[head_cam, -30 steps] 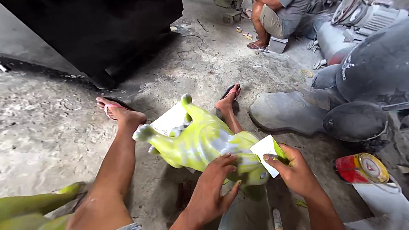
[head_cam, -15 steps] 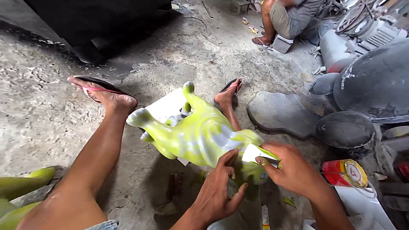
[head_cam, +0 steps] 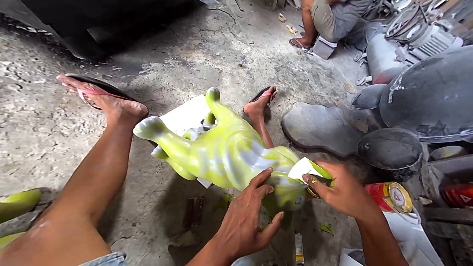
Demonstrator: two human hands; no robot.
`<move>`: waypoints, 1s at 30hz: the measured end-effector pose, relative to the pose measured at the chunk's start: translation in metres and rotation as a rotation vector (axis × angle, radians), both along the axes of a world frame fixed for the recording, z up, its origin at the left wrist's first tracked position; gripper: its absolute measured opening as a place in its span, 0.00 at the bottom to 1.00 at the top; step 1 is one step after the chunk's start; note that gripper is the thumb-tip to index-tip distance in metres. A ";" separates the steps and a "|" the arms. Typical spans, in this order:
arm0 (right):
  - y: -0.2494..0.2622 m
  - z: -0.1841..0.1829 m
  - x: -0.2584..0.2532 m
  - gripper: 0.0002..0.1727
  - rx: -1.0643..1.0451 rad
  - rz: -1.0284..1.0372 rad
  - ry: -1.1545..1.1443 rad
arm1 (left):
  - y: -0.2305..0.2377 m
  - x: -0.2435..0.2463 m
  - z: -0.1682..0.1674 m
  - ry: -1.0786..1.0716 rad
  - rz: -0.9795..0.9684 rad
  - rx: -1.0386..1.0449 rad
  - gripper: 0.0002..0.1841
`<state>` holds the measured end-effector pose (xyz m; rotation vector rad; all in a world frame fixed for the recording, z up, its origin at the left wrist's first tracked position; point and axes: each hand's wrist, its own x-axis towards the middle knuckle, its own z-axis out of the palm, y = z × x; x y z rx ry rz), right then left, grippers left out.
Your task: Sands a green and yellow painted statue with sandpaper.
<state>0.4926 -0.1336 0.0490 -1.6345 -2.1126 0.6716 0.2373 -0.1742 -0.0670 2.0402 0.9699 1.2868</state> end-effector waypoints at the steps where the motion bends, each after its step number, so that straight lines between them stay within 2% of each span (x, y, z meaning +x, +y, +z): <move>1: 0.001 0.001 -0.002 0.08 0.014 0.019 -0.037 | 0.000 0.000 0.000 0.007 0.003 0.003 0.30; 4: 0.002 0.005 -0.005 0.08 0.013 0.064 -0.089 | -0.001 0.000 0.002 0.036 0.021 0.012 0.33; 7: -0.002 0.010 0.002 0.08 -0.033 0.108 0.044 | -0.002 0.001 0.006 0.086 0.061 0.024 0.37; 10: -0.011 0.008 0.018 0.10 -0.004 -0.023 0.232 | -0.002 0.002 0.011 0.120 0.085 0.016 0.40; 12: -0.017 -0.002 0.024 0.11 0.011 -0.105 0.244 | -0.002 0.003 0.011 0.125 0.094 0.014 0.40; 16: -0.020 -0.013 0.013 0.09 0.020 -0.111 0.146 | -0.003 0.004 0.010 0.156 0.097 0.022 0.40; 25: -0.020 0.003 -0.016 0.10 0.190 -0.027 -0.224 | -0.005 0.006 0.011 0.172 0.113 0.030 0.41; 30: -0.018 0.002 -0.014 0.08 0.148 0.009 -0.152 | -0.008 0.008 0.010 0.185 0.137 0.033 0.42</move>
